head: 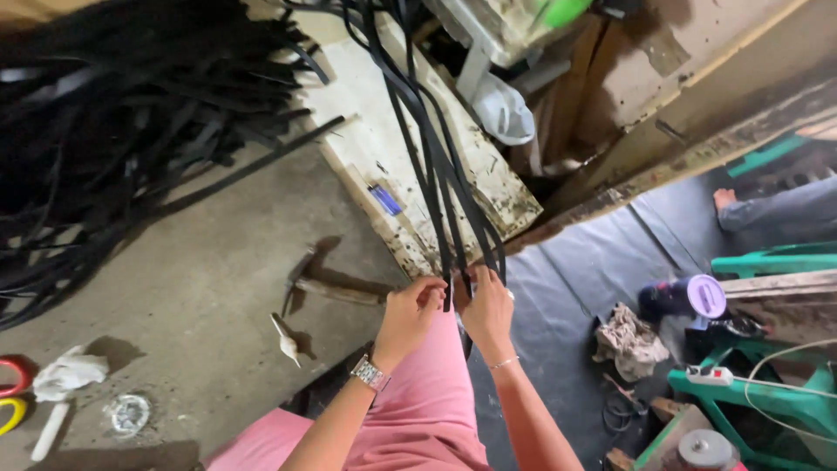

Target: Using a hammer and a manual punch to create a series of holes in a long leather strap on a workbench.

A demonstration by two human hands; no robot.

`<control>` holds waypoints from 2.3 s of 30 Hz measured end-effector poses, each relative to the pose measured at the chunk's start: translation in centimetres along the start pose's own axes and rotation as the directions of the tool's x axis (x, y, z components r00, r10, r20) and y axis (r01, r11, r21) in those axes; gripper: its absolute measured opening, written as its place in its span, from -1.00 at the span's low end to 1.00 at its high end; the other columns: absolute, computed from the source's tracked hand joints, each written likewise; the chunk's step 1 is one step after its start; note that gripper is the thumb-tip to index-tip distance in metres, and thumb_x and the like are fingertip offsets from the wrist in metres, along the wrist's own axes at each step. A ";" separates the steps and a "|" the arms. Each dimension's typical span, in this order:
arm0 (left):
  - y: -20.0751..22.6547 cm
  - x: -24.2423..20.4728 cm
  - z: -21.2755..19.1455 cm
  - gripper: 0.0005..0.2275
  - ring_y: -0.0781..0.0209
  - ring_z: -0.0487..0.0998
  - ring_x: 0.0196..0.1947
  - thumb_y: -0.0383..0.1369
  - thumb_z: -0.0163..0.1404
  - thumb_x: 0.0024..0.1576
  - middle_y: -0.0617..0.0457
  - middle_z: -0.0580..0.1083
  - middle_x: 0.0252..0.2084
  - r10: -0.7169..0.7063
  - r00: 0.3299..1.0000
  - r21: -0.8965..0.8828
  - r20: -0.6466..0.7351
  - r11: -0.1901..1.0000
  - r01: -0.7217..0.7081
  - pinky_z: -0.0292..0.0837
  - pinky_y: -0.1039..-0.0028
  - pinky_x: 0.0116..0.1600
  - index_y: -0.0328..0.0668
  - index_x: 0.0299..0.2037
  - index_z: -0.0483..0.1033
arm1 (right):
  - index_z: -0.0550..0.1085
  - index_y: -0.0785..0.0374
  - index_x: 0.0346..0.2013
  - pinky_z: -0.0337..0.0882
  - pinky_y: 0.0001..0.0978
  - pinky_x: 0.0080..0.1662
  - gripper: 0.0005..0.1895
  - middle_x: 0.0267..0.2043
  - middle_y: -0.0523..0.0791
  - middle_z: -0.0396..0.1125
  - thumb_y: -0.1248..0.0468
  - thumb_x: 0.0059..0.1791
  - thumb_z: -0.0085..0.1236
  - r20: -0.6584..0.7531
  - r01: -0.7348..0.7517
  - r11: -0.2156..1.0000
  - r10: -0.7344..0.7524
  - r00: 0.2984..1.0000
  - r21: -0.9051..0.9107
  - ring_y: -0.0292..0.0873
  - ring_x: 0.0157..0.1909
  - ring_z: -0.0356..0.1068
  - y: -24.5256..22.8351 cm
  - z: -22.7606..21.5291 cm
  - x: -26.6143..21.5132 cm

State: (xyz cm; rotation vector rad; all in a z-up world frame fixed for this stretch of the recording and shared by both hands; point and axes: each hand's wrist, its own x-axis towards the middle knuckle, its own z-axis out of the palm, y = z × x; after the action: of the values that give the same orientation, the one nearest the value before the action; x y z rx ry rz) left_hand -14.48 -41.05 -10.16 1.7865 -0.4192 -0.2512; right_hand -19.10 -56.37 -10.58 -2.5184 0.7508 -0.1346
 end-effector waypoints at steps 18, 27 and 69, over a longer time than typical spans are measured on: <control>2.4 0.0 -1.0 -0.78 0.18 0.57 -0.57 -0.25 -0.07 0.27 0.04 0.53 -0.54 -0.112 0.991 0.127 -0.072 0.985 0.120 0.39 0.45 -0.44 -0.17 -0.35 0.50 | 0.53 0.29 -0.31 0.24 -0.42 -0.30 -0.94 -0.48 -0.10 0.41 0.40 -0.02 0.10 0.421 -0.299 0.413 -0.247 0.873 0.861 -0.22 -0.45 0.35 -3.5 -2.6 -4.5; 2.8 -6.0 -6.8 -0.74 0.35 0.26 -0.74 -0.27 -0.02 0.29 0.15 0.37 -0.70 -0.108 0.979 0.197 -0.172 0.970 0.141 0.12 0.46 -0.55 -0.14 -0.45 0.49 | 0.62 0.41 -0.14 0.43 -0.45 -0.21 -0.48 -0.28 0.06 0.54 0.04 0.13 -0.17 0.474 -0.276 0.495 -0.336 0.814 0.824 -0.12 -0.23 0.53 -13.7 0.4 6.0; -2.7 -20.2 -14.3 -0.85 0.40 0.24 -0.82 -0.34 -0.08 0.28 0.24 0.35 -0.73 -0.089 0.877 0.606 -0.471 0.690 0.396 0.08 0.54 -0.70 -0.08 0.02 0.43 | 0.39 0.22 0.02 0.28 -0.34 -0.45 -0.70 -0.61 -0.23 0.34 0.30 0.00 0.12 0.308 0.611 0.735 -0.678 0.667 0.294 -0.24 -0.63 0.24 -17.4 8.2 -9.9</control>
State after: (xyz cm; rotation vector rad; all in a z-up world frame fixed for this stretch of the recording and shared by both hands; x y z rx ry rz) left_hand -26.98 -19.48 -10.17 2.5786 0.0720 0.1295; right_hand -17.04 -34.93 -8.58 -2.4127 -0.3435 0.0768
